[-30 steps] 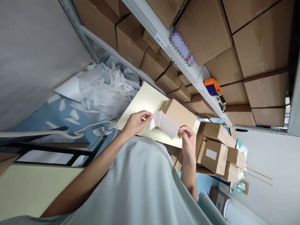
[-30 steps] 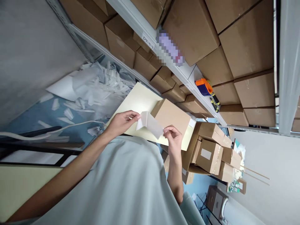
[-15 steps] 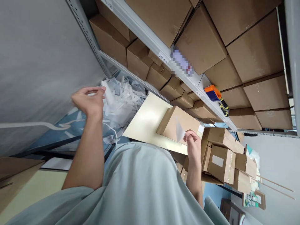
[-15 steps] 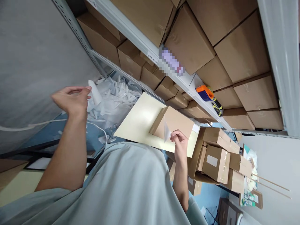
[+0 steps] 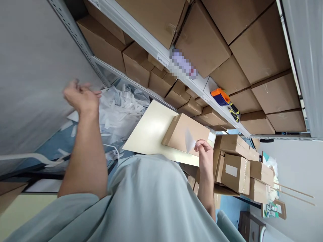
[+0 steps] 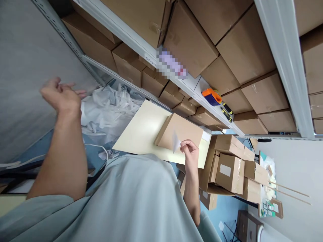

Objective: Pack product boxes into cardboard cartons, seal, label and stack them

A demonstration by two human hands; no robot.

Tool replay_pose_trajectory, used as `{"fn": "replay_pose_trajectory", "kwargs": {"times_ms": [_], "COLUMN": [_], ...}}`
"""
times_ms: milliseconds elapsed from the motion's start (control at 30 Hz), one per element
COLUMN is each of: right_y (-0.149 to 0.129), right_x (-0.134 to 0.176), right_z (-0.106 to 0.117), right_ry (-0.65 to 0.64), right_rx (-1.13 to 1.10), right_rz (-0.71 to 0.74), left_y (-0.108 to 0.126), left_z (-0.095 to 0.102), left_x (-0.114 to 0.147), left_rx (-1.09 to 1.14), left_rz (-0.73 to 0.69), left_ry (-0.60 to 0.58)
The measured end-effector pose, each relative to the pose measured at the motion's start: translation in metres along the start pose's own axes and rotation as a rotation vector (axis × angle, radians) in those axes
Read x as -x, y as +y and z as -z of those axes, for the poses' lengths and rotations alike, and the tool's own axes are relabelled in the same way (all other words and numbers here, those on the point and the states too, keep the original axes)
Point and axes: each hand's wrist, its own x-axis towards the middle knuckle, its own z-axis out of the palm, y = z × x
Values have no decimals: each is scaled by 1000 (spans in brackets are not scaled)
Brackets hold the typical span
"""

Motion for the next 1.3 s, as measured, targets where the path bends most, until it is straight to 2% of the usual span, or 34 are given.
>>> {"fn": "replay_pose_trajectory", "kwargs": {"times_ms": [67, 100, 200, 300, 333, 367, 433, 500, 667, 800, 867, 1000, 1067, 1200, 1300], "right_y": [0, 0, 3, 14, 19, 25, 39, 53, 78, 87, 87, 80, 77, 83, 94], "right_x": [-2, -2, -3, -1, 0, 2, 7, 12, 23, 25, 24, 16, 9, -11, -24], "right_z": [1, 2, 3, 9, 11, 15, 23, 31, 51, 65, 73, 95, 106, 120, 125], "right_ry": [2, 20, 130, 198, 190, 172, 126, 74, -53, -86, -141, -216, -176, 9, 31], "right_rx": [55, 94, 246, 394, 438, 480, 556, 616, 692, 676, 583, 211, 77, -31, -79], "right_rz": [52, 93, 265, 435, 478, 513, 572, 619, 711, 699, 614, 352, 231, 84, -4], "left_y": [8, 14, 32, 47, 51, 55, 61, 65, 67, 59, 53, 46, 47, 53, 59], "left_z": [-5, -6, -8, -7, -8, -9, -12, -16, -28, -41, -46, -51, -51, -50, -51], "left_x": [27, 46, 125, 216, 244, 268, 305, 328, 352, 363, 367, 371, 373, 375, 376], "left_rx": [91, 140, 245, 349, 353, 358, 382, 400, 354, 285, 230, 120, 97, 80, 59], "left_rz": [119, 131, 59, 54, 94, 138, 228, 296, 349, 270, 199, 83, 49, -17, -55], "left_ry": [-12, -52, -263, -806, -936, -1013, -1075, -1082, -1077, -1013, -977, -939, -937, -961, -1003]}}
